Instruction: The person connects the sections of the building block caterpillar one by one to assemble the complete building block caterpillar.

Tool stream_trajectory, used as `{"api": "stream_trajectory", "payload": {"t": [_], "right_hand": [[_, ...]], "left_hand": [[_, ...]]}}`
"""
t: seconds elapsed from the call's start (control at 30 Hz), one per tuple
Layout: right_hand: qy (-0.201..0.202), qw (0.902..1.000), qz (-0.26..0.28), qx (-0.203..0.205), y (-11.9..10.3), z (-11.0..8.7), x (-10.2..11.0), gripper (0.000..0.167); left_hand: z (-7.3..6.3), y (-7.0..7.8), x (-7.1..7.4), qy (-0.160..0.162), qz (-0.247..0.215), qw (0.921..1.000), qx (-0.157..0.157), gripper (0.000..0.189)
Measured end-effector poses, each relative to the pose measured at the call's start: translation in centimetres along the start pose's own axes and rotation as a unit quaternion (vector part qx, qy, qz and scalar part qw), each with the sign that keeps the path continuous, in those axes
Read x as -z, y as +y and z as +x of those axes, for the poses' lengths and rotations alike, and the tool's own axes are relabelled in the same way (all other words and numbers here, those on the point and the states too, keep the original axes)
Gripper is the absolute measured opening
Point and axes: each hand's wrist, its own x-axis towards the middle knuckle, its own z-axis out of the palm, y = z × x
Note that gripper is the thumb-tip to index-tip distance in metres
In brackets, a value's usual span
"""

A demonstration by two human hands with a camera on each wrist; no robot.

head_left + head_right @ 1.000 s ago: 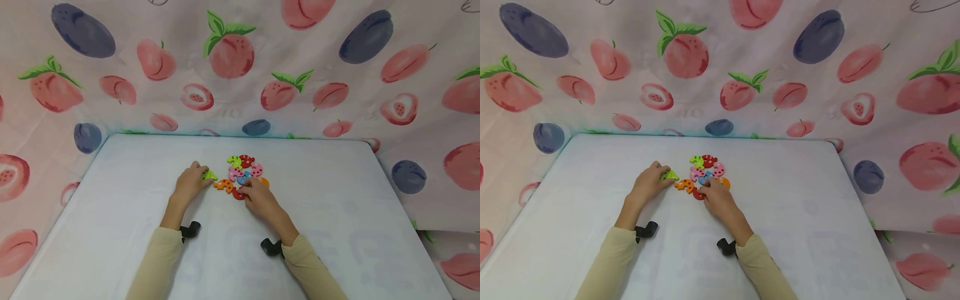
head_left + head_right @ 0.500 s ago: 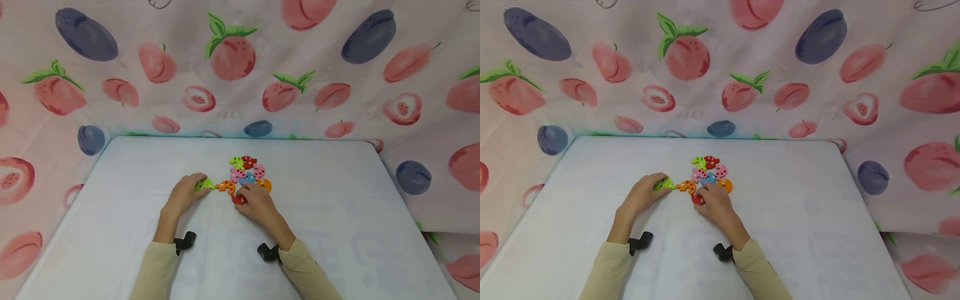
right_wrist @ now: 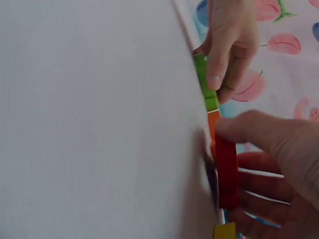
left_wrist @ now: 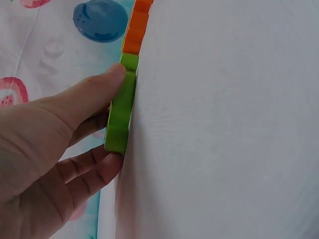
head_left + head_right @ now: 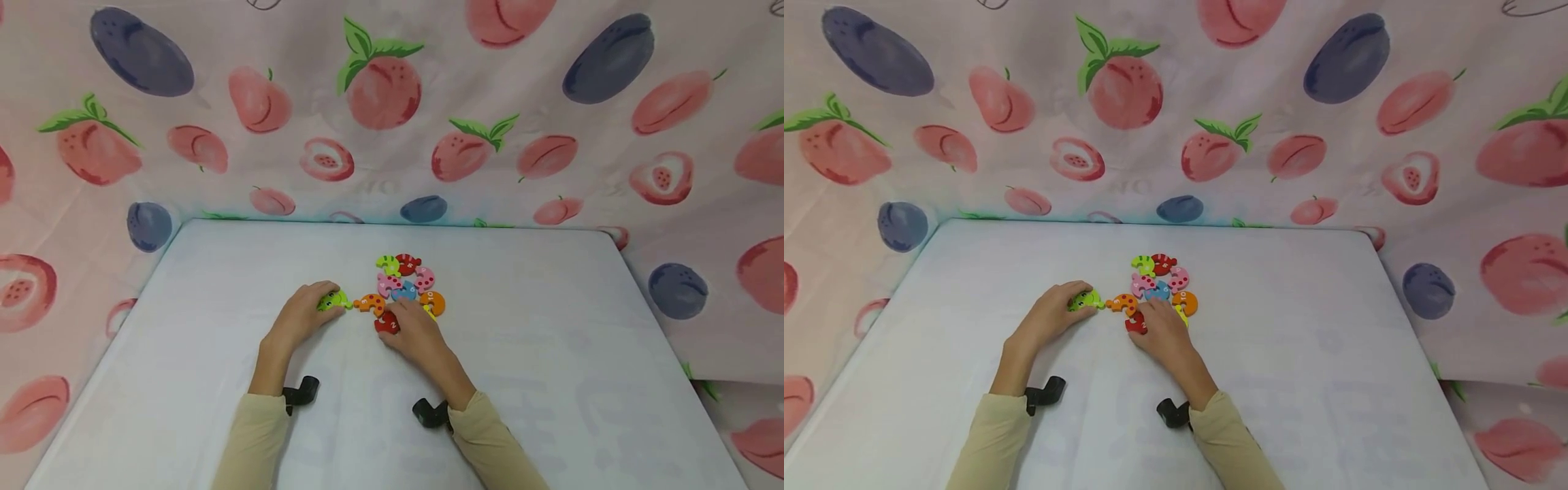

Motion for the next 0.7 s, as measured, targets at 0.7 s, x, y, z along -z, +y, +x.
{"api": "stream_trajectory", "payload": {"t": [0.7], "right_hand": [[-0.020,0.9780,0.191,0.081,-1.4,2.6,-2.5,0.046]], "left_hand": [[0.2,-1.5,0.2,-0.018,-0.029,0.9977,-0.058,0.047]]}}
